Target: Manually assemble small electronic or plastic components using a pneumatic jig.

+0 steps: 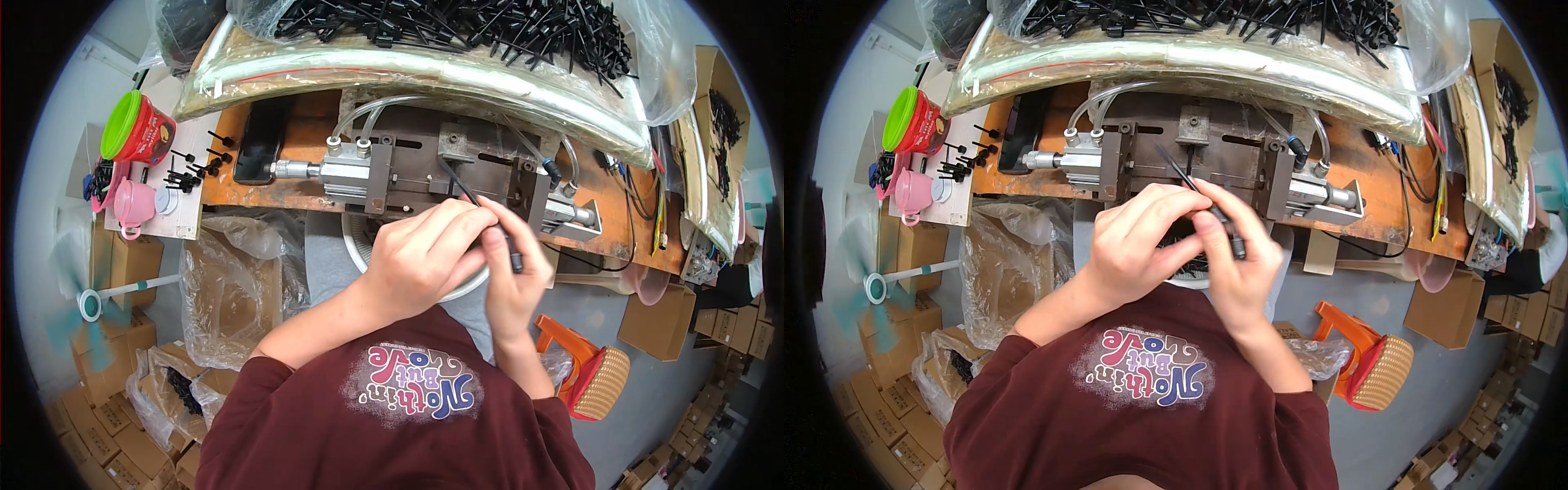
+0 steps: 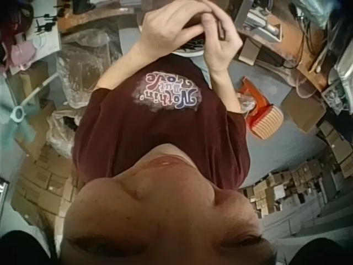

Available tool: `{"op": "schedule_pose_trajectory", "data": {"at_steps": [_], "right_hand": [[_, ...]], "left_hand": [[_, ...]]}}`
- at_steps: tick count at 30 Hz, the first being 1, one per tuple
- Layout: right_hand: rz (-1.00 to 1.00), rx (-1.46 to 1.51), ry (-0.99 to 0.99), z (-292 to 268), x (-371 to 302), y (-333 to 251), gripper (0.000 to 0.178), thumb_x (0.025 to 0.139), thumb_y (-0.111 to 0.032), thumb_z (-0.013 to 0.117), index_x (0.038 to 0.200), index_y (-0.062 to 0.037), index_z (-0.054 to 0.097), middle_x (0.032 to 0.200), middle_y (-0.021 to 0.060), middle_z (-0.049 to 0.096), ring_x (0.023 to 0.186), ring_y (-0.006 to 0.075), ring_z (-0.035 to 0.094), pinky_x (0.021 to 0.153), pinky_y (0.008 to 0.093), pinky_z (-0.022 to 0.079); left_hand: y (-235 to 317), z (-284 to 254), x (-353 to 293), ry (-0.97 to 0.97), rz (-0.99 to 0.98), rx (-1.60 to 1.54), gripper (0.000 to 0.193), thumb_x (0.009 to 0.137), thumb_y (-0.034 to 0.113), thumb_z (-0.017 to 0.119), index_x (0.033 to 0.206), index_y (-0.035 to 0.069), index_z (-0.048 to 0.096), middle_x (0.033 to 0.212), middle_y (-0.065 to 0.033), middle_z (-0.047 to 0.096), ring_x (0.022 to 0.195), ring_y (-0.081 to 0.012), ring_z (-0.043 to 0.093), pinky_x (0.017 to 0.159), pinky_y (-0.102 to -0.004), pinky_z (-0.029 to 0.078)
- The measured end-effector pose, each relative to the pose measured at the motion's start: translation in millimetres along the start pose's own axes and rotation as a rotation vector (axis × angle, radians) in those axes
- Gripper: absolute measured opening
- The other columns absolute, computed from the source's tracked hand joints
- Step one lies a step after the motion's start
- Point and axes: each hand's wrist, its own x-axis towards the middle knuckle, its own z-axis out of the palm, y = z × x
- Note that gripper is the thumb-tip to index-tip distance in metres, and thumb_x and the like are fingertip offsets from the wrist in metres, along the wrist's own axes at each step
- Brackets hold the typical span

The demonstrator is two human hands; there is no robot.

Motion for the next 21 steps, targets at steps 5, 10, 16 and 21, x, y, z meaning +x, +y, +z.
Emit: {"op": "schedule_pose_trajectory", "data": {"at_steps": [5, 10, 16, 21], "right_hand": [[0.005, 0.088, -0.085, -0.6, -2.8, 7.3, 0.034, 0.100, -0.011, 0.053, 0.130, 0.0035, 0.058, 0.118, 0.0173, 0.068, 0.110, 0.0191, 0.063, 0.094, 0.0315, 0.049], [-0.040, -0.022, 0.072, -19.8, -4.1, 19.8, 0.023, 0.099, -0.005, 0.052, 0.117, 0.0066, 0.063, 0.105, 0.0171, 0.071, 0.096, 0.0212, 0.070, 0.085, 0.0315, 0.055], [-0.274, 0.134, -0.074, -26.3, 1.1, 22.6, 0.073, 0.094, -0.026, 0.061, 0.146, 0.0124, 0.027, 0.140, 0.0290, 0.047, 0.128, 0.0374, 0.052, 0.107, 0.0426, 0.040], [-0.277, -0.065, -0.097, -27.1, -3.1, 16.9, 0.065, 0.095, -0.012, 0.058, 0.147, 0.0122, 0.025, 0.133, 0.0305, 0.052, 0.121, 0.0365, 0.058, 0.103, 0.0410, 0.043]], "left_hand": [[-4.0, -8.2, -2.6, -0.002, -0.092, -0.064, 0.024, 0.071, 0.002, 0.080, 0.093, 0.004, 0.070, 0.090, -0.0087, 0.068, 0.077, -0.0210, 0.069, 0.065, -0.0294, 0.057], [-19.1, -13.1, -27.3, -0.181, -0.079, 0.152, 0.026, 0.069, 0.005, 0.079, 0.094, 0.004, 0.070, 0.109, -0.0069, 0.067, 0.083, -0.0223, 0.068, 0.069, -0.0314, 0.057], [-33.0, 7.4, -36.4, -0.282, 0.048, 0.373, 0.024, 0.070, 0.008, 0.076, 0.092, 0.002, 0.068, 0.127, -0.0118, 0.064, 0.082, -0.0246, 0.069, 0.078, -0.0336, 0.056], [-36.1, 10.4, -32.1, -0.335, 0.016, 0.386, 0.024, 0.068, 0.008, 0.077, 0.091, 0.003, 0.069, 0.124, -0.0120, 0.065, 0.074, -0.0236, 0.069, 0.070, -0.0321, 0.056]]}}
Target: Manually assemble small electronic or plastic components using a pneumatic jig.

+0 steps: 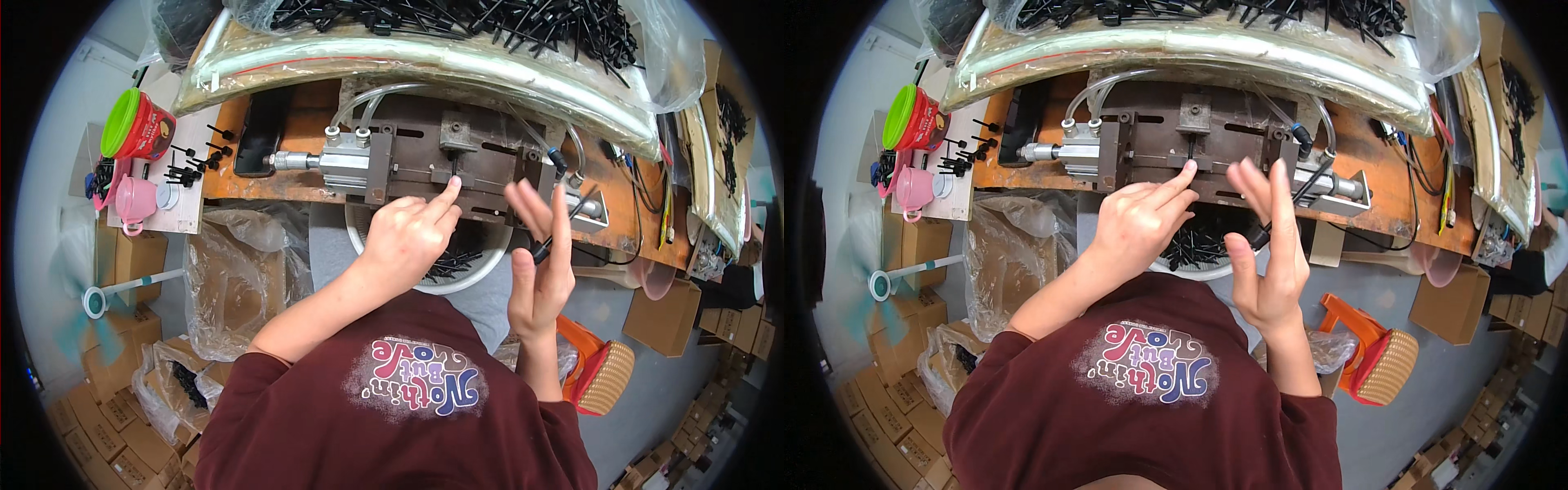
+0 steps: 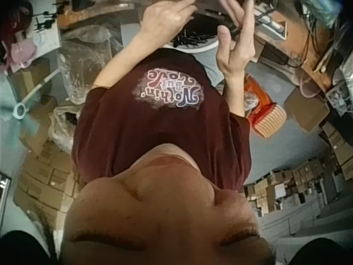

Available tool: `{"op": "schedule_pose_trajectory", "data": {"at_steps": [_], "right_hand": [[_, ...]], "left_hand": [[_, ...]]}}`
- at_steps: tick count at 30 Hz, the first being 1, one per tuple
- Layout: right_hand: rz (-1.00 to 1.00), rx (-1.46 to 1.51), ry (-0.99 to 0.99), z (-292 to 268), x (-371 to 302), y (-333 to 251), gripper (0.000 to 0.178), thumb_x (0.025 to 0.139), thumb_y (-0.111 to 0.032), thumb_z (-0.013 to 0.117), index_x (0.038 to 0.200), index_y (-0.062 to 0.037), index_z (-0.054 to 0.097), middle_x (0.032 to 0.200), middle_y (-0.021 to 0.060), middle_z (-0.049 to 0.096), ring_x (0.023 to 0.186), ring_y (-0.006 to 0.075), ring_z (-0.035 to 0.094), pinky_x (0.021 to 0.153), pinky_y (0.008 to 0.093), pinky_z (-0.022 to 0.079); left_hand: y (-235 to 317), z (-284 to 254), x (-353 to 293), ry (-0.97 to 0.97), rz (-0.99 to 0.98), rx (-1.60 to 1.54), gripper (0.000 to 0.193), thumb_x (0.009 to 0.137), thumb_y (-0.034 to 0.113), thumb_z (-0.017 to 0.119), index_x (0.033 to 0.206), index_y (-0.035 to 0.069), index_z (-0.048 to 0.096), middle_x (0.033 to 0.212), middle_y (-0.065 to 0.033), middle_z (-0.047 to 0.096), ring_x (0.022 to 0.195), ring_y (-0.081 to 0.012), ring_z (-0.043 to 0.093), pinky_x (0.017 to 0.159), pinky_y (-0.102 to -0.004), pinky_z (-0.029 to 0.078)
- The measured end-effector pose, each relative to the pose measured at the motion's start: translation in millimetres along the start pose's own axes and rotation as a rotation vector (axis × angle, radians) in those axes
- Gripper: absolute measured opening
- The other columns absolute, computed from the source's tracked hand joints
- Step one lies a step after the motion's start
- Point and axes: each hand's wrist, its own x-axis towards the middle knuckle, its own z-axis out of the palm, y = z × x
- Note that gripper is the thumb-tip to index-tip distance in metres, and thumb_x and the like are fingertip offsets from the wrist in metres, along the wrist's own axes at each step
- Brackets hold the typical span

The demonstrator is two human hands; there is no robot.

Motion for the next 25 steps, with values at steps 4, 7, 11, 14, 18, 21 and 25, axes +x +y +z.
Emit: {"op": "schedule_pose_trajectory", "data": {"at_steps": [4, 7, 11, 14, 18, 21, 25], "right_hand": [[0.037, 0.066, 0.080, -5.6, -6.5, -2.2, 0.051, 0.094, 0.004, 0.057, 0.138, 0.0079, 0.032, 0.111, 0.0264, 0.065, 0.095, 0.0261, 0.071, 0.084, 0.0308, 0.053], [0.003, 0.046, 0.098, -9.9, -13.4, 6.8, 0.051, 0.090, 0.004, 0.063, 0.132, 0.0030, 0.034, 0.106, 0.0230, 0.068, 0.084, 0.0221, 0.072, 0.071, 0.0253, 0.052], [-0.036, -0.193, 0.007, -14.0, -10.6, 8.2, 0.041, 0.080, -0.002, 0.077, 0.114, 0.0015, 0.054, 0.101, 0.0154, 0.070, 0.069, 0.0169, 0.067, 0.059, 0.0224, 0.049], [-0.008, -0.379, -0.017, -8.3, -6.5, 7.0, 0.027, 0.070, -0.005, 0.084, 0.092, -0.0018, 0.068, 0.111, 0.0122, 0.067, 0.066, 0.0167, 0.062, 0.058, 0.0253, 0.051], [-0.160, -0.447, -0.061, 12.2, -2.7, 18.6, 0.028, 0.067, -0.005, 0.082, 0.092, -0.0038, 0.070, 0.123, 0.0171, 0.059, 0.093, 0.0274, 0.066, 0.075, 0.0342, 0.057], [-0.163, -0.512, -0.197, 26.2, -3.0, 24.2, 0.027, 0.069, -0.005, 0.078, 0.093, -0.0015, 0.066, 0.122, 0.0185, 0.061, 0.101, 0.0309, 0.066, 0.080, 0.0369, 0.056], [-0.155, -0.669, -0.301, 39.7, -11.4, 34.1, 0.024, 0.076, -0.008, 0.071, 0.099, -0.0038, 0.068, 0.128, 0.0168, 0.061, 0.097, 0.0273, 0.068, 0.075, 0.0317, 0.056]], "left_hand": [[2.0, -4.5, 1.7, -0.043, -0.014, 0.003, 0.025, 0.067, 0.009, 0.078, 0.091, 0.005, 0.069, 0.125, -0.0117, 0.065, 0.067, -0.0222, 0.067, 0.063, -0.0310, 0.054], [1.2, -10.8, 2.2, -0.054, -0.016, -0.028, 0.028, 0.068, 0.013, 0.079, 0.094, 0.006, 0.070, 0.121, -0.0107, 0.067, 0.064, -0.0217, 0.066, 0.062, -0.0297, 0.054], [-2.9, -48.9, 20.9, -0.064, -0.022, -0.224, 0.030, 0.073, 0.020, 0.081, 0.098, 0.007, 0.071, 0.110, -0.0097, 0.071, 0.071, -0.0199, 0.069, 0.065, -0.0301, 0.056], [-27.0, -79.4, 59.0, 0.318, 0.080, -0.093, 0.020, 0.076, 0.016, 0.079, 0.092, 0.005, 0.071, 0.092, -0.0091, 0.073, 0.079, -0.0231, 0.070, 0.070, -0.0309, 0.055], [-65.6, -101.3, 96.9, 0.360, -0.104, 0.253, 0.010, 0.084, 0.014, 0.071, 0.092, 0.007, 0.072, 0.100, -0.0042, 0.071, 0.093, -0.0201, 0.066, 0.074, -0.0321, 0.052], [-91.0, -116.8, 129.7, -0.146, -0.217, 0.162, 0.066, 0.077, 0.025, 0.078, 0.133, 0.007, 0.049, 0.120, -0.0178, 0.052, 0.117, -0.0307, 0.052, 0.105, -0.0416, 0.041], [-106.6, -70.7, 128.1, 0.240, -0.072, 0.355, 0.014, 0.087, 0.019, 0.068, 0.093, 0.010, 0.075, 0.088, -0.0098, 0.067, 0.094, -0.0270, 0.065, 0.081, -0.0372, 0.053]]}}
